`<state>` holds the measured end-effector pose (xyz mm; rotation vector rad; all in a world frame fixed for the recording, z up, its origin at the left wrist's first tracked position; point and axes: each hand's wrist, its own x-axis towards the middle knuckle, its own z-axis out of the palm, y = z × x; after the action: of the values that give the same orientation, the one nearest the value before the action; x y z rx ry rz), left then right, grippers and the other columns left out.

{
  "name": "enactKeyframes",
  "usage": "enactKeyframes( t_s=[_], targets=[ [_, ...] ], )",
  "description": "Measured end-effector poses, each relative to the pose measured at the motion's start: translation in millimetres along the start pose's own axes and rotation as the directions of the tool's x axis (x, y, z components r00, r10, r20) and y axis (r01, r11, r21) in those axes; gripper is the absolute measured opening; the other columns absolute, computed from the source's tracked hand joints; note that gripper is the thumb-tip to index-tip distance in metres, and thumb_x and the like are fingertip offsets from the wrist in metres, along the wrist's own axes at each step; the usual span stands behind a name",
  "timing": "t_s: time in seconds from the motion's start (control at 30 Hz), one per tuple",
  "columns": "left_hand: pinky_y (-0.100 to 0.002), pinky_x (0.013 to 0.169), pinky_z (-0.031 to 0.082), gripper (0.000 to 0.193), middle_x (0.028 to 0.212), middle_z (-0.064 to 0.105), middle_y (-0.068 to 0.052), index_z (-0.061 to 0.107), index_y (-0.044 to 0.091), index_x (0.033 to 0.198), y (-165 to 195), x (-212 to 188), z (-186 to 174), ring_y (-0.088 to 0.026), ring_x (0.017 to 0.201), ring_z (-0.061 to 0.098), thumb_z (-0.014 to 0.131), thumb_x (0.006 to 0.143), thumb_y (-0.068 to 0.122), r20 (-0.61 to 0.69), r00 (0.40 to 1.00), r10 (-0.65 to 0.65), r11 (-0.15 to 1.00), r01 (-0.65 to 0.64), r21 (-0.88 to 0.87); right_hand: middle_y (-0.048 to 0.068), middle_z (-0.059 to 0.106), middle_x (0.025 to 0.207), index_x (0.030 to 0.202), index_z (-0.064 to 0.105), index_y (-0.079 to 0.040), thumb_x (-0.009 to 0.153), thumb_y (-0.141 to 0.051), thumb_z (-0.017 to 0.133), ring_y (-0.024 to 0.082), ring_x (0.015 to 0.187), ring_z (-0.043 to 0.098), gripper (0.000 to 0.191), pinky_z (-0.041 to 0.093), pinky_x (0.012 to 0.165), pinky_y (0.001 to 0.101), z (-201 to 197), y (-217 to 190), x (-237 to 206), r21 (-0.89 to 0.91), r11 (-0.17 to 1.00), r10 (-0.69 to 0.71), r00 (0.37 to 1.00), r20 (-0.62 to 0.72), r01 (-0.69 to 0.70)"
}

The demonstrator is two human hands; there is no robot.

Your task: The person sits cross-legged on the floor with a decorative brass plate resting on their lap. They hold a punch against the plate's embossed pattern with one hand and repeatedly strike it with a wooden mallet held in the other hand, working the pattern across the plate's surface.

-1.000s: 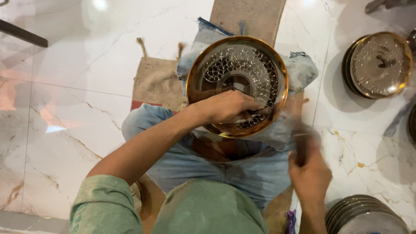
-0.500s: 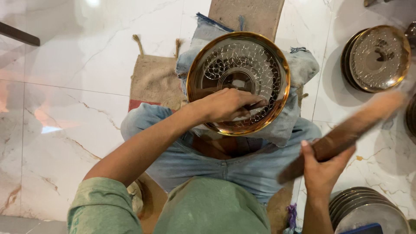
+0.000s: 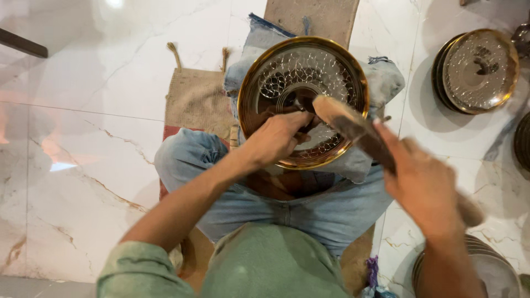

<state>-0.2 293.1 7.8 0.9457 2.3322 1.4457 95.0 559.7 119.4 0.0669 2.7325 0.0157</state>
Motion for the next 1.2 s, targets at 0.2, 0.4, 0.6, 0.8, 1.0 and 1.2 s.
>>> enactKeyframes(
  t_s=[0.2,0.4,0.6,0.8,1.0,1.2],
  targets=[
    [-0.045,0.077,0.055,0.034,0.104,0.068,-0.022,0.056,0.001,0.126,18.5,-26.5,24.8,-0.037,0.09,0.072,0.068,0.095,0.007,-0.389,0.861,-0.328,0.944,0.311,-0.107,0.009,0.066,0.1,0.163,0.031,-0.038,0.08,-0.016,0.074,0.028,0.078,0.073,0.096,0.06,0.059,0.0425,-78.9,-28.7,33.8,-0.382,0.869,-0.373,0.924,-0.088,0.314],
    [-0.044,0.072,0.055,0.021,0.092,0.07,-0.017,0.052,0.0,0.112,33.0,-38.2,41.2,-0.034,0.083,0.072,0.068,0.099,0.007,-0.59,0.72,-0.366,0.921,0.372,-0.117,0.012,0.066,0.101,0.166,0.034,-0.036,0.082,-0.013,0.068,0.028,0.079,0.073,0.093,0.061,0.062,0.0395,-110.7,-68.9,37.4,-0.5,0.739,-0.581,0.803,-0.135,0.451],
    [-0.043,0.075,0.055,0.022,0.092,0.07,-0.017,0.052,-0.001,0.113,37.7,-38.1,39.1,-0.034,0.084,0.072,0.067,0.098,0.003,-0.608,0.716,-0.343,0.934,0.33,-0.138,0.01,0.066,0.102,0.156,0.041,-0.04,0.086,-0.013,0.065,0.026,0.073,0.072,0.079,0.06,0.058,0.038,-101.4,-64.0,31.8,-0.472,0.788,-0.539,0.813,-0.221,0.395],
    [-0.044,0.077,0.054,0.028,0.096,0.069,-0.019,0.052,-0.003,0.116,35.3,-34.2,39.9,-0.037,0.088,0.069,0.07,0.096,0.005,-0.607,0.735,-0.302,0.949,0.292,-0.118,0.008,0.066,0.096,0.16,0.043,-0.037,0.087,-0.012,0.065,0.029,0.076,0.072,0.081,0.06,0.065,0.0406,-71.5,-37.9,45.5,-0.473,0.827,-0.469,0.837,-0.281,0.304],
    [-0.044,0.078,0.055,0.026,0.096,0.069,-0.019,0.053,-0.002,0.115,34.6,-34.5,39.6,-0.037,0.087,0.07,0.07,0.098,0.007,-0.572,0.728,-0.377,0.92,0.365,-0.142,0.016,0.063,0.102,0.155,0.028,-0.018,0.09,-0.018,0.073,0.04,0.08,0.069,0.079,0.056,0.065,0.0484,-79.2,-40.5,51.6,0.418,0.728,-0.317,0.807,-0.498,0.544],
    [-0.045,0.077,0.055,0.027,0.099,0.069,-0.02,0.054,-0.001,0.119,33.6,-35.2,38.3,-0.041,0.09,0.069,0.07,0.097,0.006,-0.568,0.771,-0.289,0.954,0.284,-0.099,0.015,0.067,0.114,0.161,0.034,-0.026,0.079,-0.018,0.077,0.039,0.079,0.071,0.093,0.058,0.064,0.0478,-99.9,-54.1,41.2,0.068,0.865,-0.459,0.838,-0.295,0.497]
  ],
)
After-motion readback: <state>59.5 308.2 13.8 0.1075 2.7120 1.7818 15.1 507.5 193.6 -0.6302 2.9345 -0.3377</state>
